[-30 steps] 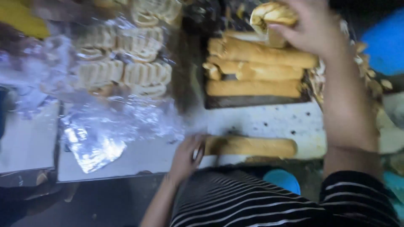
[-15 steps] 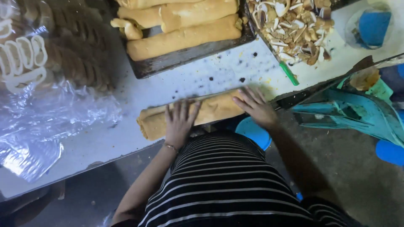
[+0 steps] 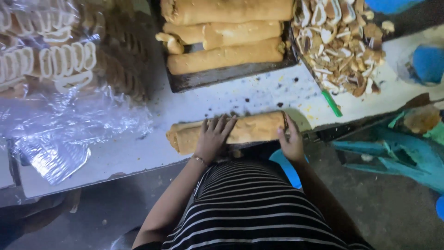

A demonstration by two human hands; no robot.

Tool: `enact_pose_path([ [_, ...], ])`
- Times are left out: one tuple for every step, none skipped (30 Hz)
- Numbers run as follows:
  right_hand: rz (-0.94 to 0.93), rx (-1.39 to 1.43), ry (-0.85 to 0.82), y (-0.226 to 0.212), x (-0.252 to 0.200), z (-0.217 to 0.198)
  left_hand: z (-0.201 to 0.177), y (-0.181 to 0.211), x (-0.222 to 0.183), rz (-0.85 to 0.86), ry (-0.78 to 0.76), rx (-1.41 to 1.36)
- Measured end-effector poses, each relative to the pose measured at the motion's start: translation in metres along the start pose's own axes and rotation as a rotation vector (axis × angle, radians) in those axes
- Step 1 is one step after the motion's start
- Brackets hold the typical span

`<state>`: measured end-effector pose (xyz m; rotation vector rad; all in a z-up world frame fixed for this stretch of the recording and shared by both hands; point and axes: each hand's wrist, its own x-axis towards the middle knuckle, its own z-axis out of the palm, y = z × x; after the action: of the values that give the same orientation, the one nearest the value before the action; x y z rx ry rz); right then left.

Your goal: Slicing long loaves of bread and packing the resulting slices into plastic bags.

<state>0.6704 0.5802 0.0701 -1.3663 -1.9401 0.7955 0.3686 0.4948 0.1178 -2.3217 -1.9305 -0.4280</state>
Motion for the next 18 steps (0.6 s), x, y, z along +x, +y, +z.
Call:
enact_pose_path([
  [-0.054,-0.137,0.047,-0.001,-0.002,0.001,-0.021,0.0,-0.002,0.0,0.033,0.079],
  [-0.071,-0.137,0.053,-0.011,0.003,-0.002,-0.007,-0.01,-0.009,-0.004,0.048,0.086],
  [0.061,0.092,0.032,-0.022,0.005,-0.005,0.006,-0.019,-0.019,-0.003,0.041,0.061],
  [0.192,0.321,0.007,-0.032,0.007,-0.007,0.02,-0.03,-0.028,-0.003,0.034,0.035],
  [0.182,0.323,0.01,-0.042,0.03,-0.011,0.008,-0.04,-0.008,-0.003,0.043,0.041],
  [0.124,0.322,0.013,-0.052,0.053,-0.015,-0.005,-0.05,0.011,-0.018,-0.031,0.02],
  [0.071,0.322,0.013,-0.063,0.072,-0.018,-0.019,-0.058,0.026,-0.036,-0.111,-0.003],
  [0.065,0.324,0.012,-0.073,0.109,-0.022,-0.019,-0.071,0.053,-0.039,-0.107,0.001],
  [-0.001,0.289,-0.038,-0.083,0.144,-0.025,-0.019,-0.083,0.08,-0.012,-0.002,0.058],
  [-0.067,0.252,-0.089,-0.093,0.179,-0.029,-0.019,-0.096,0.107,0.014,0.102,0.114],
  [-0.072,0.251,-0.086,-0.08,0.216,-0.018,0.011,-0.107,0.109,0.015,0.108,0.116],
  [-0.034,0.012,0.019,-0.067,0.253,-0.007,0.04,-0.118,0.111,0.104,0.072,0.235],
  [0.003,-0.223,0.13,-0.055,0.295,0.003,0.068,-0.133,0.117,0.197,0.038,0.359],
  [-0.002,-0.22,0.141,-0.067,0.312,0.009,0.057,-0.126,0.112,0.202,0.047,0.366],
  [0.174,-0.18,0.179,-0.079,0.33,0.014,0.047,-0.12,0.108,0.168,-0.099,0.289],
  [0.35,-0.136,0.216,-0.091,0.349,0.019,0.037,-0.114,0.104,0.134,-0.244,0.212],
  [0.352,-0.133,0.223,-0.089,0.365,0.023,0.04,-0.118,0.103,0.141,-0.242,0.216],
  [0.573,-0.041,0.148,-0.086,0.38,0.028,0.043,-0.122,0.102,0.091,-0.166,0.195],
])
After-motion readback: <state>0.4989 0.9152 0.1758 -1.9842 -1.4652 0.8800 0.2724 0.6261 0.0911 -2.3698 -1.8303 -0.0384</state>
